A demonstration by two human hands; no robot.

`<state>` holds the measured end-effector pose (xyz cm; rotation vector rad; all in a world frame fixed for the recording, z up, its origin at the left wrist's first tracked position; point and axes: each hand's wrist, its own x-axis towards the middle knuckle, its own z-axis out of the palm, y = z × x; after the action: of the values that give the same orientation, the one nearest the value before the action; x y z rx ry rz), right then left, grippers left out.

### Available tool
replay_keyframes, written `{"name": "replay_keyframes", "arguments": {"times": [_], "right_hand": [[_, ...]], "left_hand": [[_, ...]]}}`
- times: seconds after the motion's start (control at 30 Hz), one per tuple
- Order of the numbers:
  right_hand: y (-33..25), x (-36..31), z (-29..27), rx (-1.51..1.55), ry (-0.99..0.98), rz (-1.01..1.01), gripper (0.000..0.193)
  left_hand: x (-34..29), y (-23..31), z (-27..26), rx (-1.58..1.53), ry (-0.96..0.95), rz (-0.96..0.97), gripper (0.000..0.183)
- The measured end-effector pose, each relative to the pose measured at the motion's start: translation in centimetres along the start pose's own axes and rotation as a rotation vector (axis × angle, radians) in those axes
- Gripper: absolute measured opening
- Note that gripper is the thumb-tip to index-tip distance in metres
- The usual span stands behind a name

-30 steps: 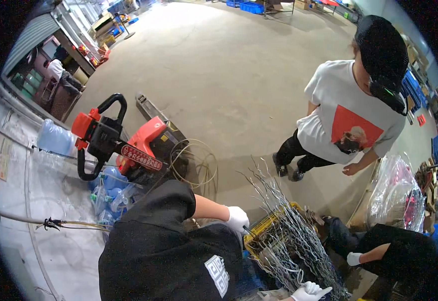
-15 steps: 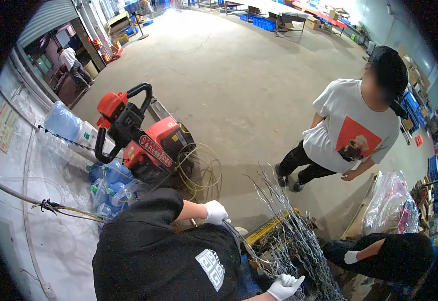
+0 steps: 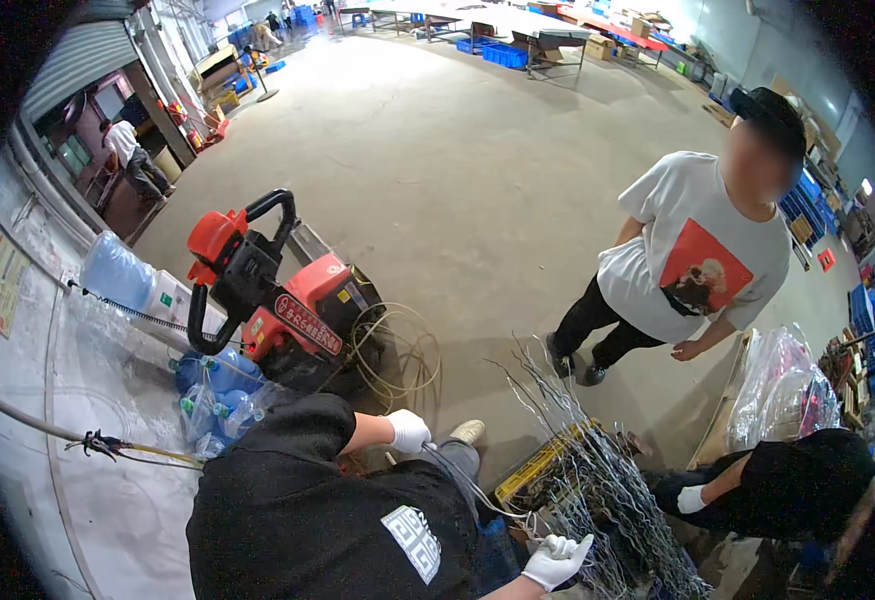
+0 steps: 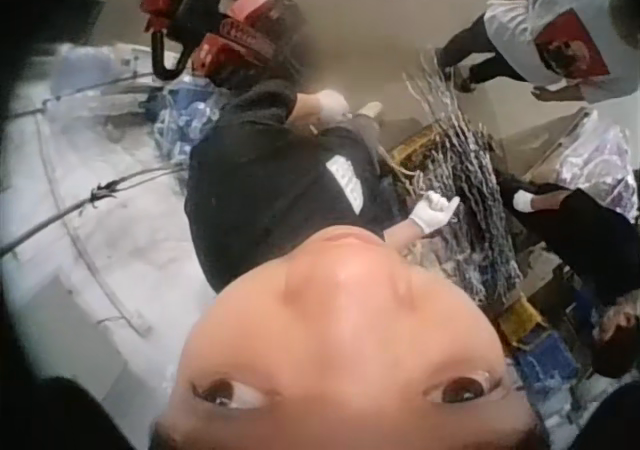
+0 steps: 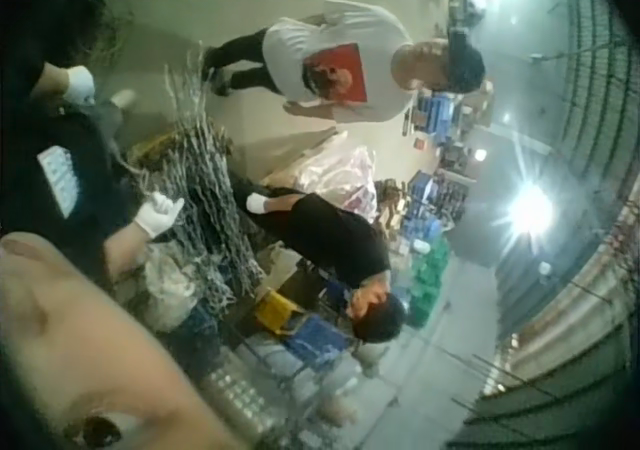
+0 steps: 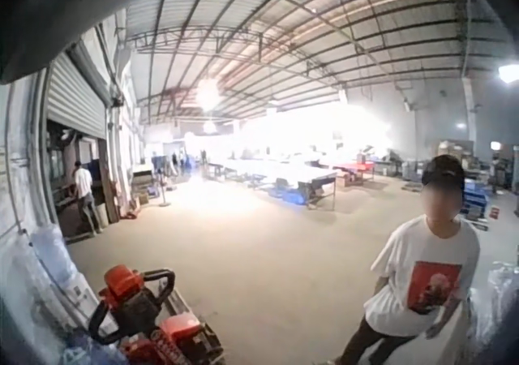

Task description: The recorder is inspecting and organizing bent metal wire components on a factory floor.

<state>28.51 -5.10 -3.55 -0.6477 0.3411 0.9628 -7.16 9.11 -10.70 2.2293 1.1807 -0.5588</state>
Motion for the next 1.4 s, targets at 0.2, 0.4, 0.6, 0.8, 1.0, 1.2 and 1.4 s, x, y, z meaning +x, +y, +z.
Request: {"name": "replay_keyframes", "arguments": {"times": [0.2, 0.4, 0.6, 0.8, 1.0, 1.2, 1.4], "right_hand": [[-0.7, 0.3, 0.3, -0.054, 0.128, -0.043, 0.025], [2.2, 2.3, 6.0, -0.183, 0.078, -0.130, 0.033], [7.4, 5.2, 11.0, -0.174, 0.109, -0.031, 0.018], [11.9, 7.6, 13.3, -0.325, 0.097, 0.053, 0.016], [14.3, 9.3, 15.0, -0.347, 0.104, 0.143, 0.023], [14.4, 13.5, 15.7, -0.264, 0.014, 0.219, 0.025], [15.3, 17.6, 19.8, -0.258, -0.044, 0.315, 0.023]], "left_hand": [[2.0, 0.4, -2.2, -0.024, 0.035, 0.036, 0.042], [3.4, -0.8, -9.1, -0.089, -0.219, 0.002, 0.038], [8.1, -6.8, -5.4, -0.108, -0.182, 0.125, 0.034], [7.7, -10.1, -3.5, -0.227, -0.288, -0.036, 0.038], [6.6, -11.9, -4.6, -0.232, -0.276, -0.107, 0.038], [7.2, -11.7, -8.0, -0.194, -0.153, -0.224, 0.038], [7.5, -13.8, -16.3, -0.085, -0.017, -0.161, 0.037]]}}
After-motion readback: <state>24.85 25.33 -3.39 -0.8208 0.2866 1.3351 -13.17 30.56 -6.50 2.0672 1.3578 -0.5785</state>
